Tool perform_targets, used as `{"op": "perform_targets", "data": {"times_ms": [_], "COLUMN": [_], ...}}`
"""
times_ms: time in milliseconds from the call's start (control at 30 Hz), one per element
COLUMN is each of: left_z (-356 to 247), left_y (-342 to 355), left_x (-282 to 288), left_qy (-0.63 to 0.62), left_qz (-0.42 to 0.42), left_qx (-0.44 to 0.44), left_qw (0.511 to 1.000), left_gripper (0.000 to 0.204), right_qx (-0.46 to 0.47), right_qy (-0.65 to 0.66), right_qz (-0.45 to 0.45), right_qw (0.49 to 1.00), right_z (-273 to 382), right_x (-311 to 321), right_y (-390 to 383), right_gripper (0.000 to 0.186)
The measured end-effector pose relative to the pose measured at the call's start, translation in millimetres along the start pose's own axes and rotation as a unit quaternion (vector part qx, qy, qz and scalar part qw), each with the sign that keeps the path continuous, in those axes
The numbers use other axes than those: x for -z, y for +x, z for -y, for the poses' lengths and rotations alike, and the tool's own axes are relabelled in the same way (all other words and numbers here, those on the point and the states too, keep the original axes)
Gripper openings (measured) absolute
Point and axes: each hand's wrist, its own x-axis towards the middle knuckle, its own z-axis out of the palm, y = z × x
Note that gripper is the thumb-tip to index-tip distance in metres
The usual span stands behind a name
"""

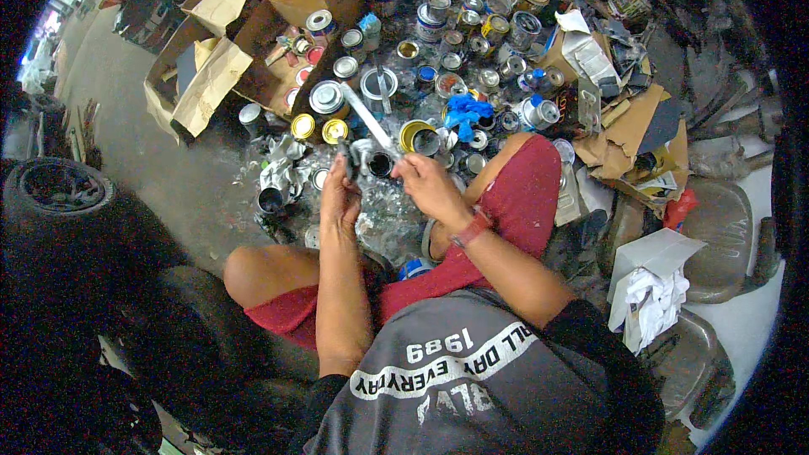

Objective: The person sits on the floor and opens several paint cans, pours paint between them, and stirs the contents with a stick. The person repeatedly picks up, opens, and closes cans while mixing paint.

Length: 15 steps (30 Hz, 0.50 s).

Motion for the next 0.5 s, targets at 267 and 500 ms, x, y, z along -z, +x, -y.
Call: {"op": "perform_targets", "data": {"times_ms": [267,500], "left_z": [2,0], "left_y": [-8,5], "left_x": [6,26], "left_qy": [0.116,0.093], "left_qz": [-0.047,-0.062], "left_qx": [-0.057,0.004], "left_qw": [0.990,0.994], "left_gripper": [0.016,0.044], "right_qx": [0.014,0.005], "right_qy": [-0.159,-0.136], "right_qz": [0.109,0.149], "right_qw": [0.981,0.979], "right_z": [10,0], "right_x": [-34,-14], "right_y": [-9,-26], "right_gripper": [0.029,0.033]}}
